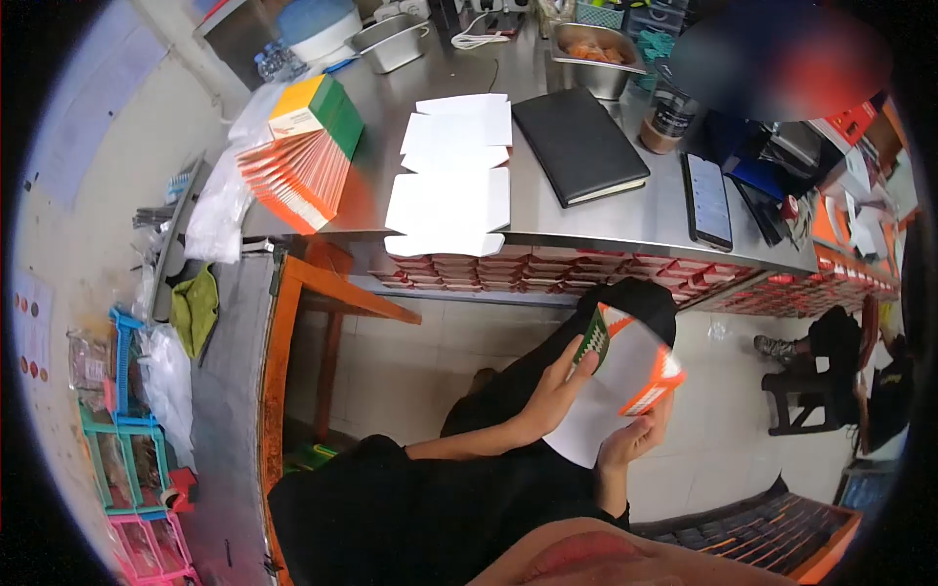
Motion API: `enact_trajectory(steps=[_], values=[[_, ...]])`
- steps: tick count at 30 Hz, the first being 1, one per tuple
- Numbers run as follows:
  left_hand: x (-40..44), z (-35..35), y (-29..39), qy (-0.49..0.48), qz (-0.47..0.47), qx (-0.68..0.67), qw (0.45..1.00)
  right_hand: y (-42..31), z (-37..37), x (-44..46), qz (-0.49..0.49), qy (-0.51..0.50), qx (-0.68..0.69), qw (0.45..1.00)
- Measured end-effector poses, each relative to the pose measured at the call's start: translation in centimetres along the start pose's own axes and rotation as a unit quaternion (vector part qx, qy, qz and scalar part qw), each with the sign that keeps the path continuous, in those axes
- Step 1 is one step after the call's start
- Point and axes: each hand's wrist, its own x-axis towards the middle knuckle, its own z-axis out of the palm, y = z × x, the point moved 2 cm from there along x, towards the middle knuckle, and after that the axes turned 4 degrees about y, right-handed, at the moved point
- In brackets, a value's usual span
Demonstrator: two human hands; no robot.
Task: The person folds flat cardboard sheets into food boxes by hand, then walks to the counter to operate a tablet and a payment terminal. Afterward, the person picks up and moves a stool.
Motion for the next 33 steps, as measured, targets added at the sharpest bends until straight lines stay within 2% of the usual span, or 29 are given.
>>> enact_trajectory(steps=[2,4,6,7,9,11,12,14,16,17,18,20,21,22,23,24,25,26,27,29,30,31,33], values=[[-0.8,-0.4,-0.7,0.041,0.088,-0.013,0.995,3.0,-1.0,-1.1,0.084,-0.051,0.073,0.992],[-0.6,-1.0,3.1,0.045,0.279,0.040,0.958,2.2,-0.5,-0.5,0.163,-0.112,0.120,0.973],[-0.7,-2.0,3.8,0.086,0.364,0.059,0.925,-3.3,1.5,2.3,0.236,-0.186,0.141,0.943],[-0.4,-2.7,4.0,0.071,0.416,0.082,0.903,-2.6,1.4,1.3,0.322,-0.173,0.215,0.906],[0.6,-4.2,2.9,0.027,0.514,0.051,0.856,-1.6,1.2,0.6,0.379,-0.270,0.242,0.851],[-0.1,-4.3,3.6,-0.050,0.388,-0.047,0.919,-2.4,0.3,0.6,0.442,-0.302,0.249,0.807],[0.2,-5.1,4.4,-0.118,0.393,0.051,0.911,-2.3,0.1,0.9,0.431,-0.322,0.240,0.808],[-0.5,-4.4,3.9,-0.107,0.235,-0.077,0.963,-2.1,-0.2,2.0,0.352,-0.302,0.247,0.851],[0.3,-4.8,4.0,-0.182,0.111,-0.095,0.972,-2.6,0.2,4.3,0.198,-0.315,0.233,0.899],[0.5,-5.6,4.0,-0.217,0.053,-0.079,0.972,-2.4,-0.2,4.9,0.189,-0.361,0.195,0.892],[0.7,-6.3,4.0,-0.250,-0.005,-0.058,0.967,-3.4,0.2,5.8,0.120,-0.382,0.154,0.903],[0.5,-8.6,3.9,-0.311,-0.108,0.033,0.944,-3.4,0.8,6.3,0.091,-0.427,0.148,0.887],[0.4,-9.2,4.6,-0.272,-0.132,0.048,0.952,-2.9,1.1,6.9,0.043,-0.426,0.156,0.890],[0.5,-11.1,3.4,-0.227,-0.117,0.034,0.966,-2.1,1.5,7.5,-0.006,-0.424,0.163,0.891],[0.3,-13.0,2.1,-0.147,-0.092,-0.016,0.985,-0.8,1.3,8.5,0.037,-0.384,0.205,0.899],[0.0,-14.9,0.8,-0.070,-0.058,-0.060,0.994,0.5,1.0,9.9,0.025,-0.292,0.133,0.947],[0.4,-16.3,1.5,-0.037,0.017,-0.135,0.990,1.5,0.7,11.7,-0.037,-0.173,-0.006,0.984],[0.7,-17.7,2.3,-0.014,0.097,-0.205,0.974,2.7,0.3,13.3,-0.083,-0.077,-0.099,0.989],[1.1,-20.8,4.0,0.023,0.164,-0.211,0.963,4.1,0.0,14.5,-0.055,-0.003,-0.080,0.995],[2.1,-27.7,9.7,0.108,0.261,-0.128,0.951,4.2,-0.5,15.6,0.002,0.009,-0.041,0.999],[2.9,-31.1,13.3,0.155,0.299,-0.061,0.940,4.3,-0.3,15.7,-0.012,0.005,-0.036,0.999],[4.0,-34.4,17.5,0.195,0.325,0.017,0.925,5.4,-0.1,15.4,0.020,-0.024,0.017,0.999],[9.0,-39.7,26.8,0.221,0.340,0.169,0.898,8.8,0.7,14.4,0.041,-0.053,-0.005,0.998]])
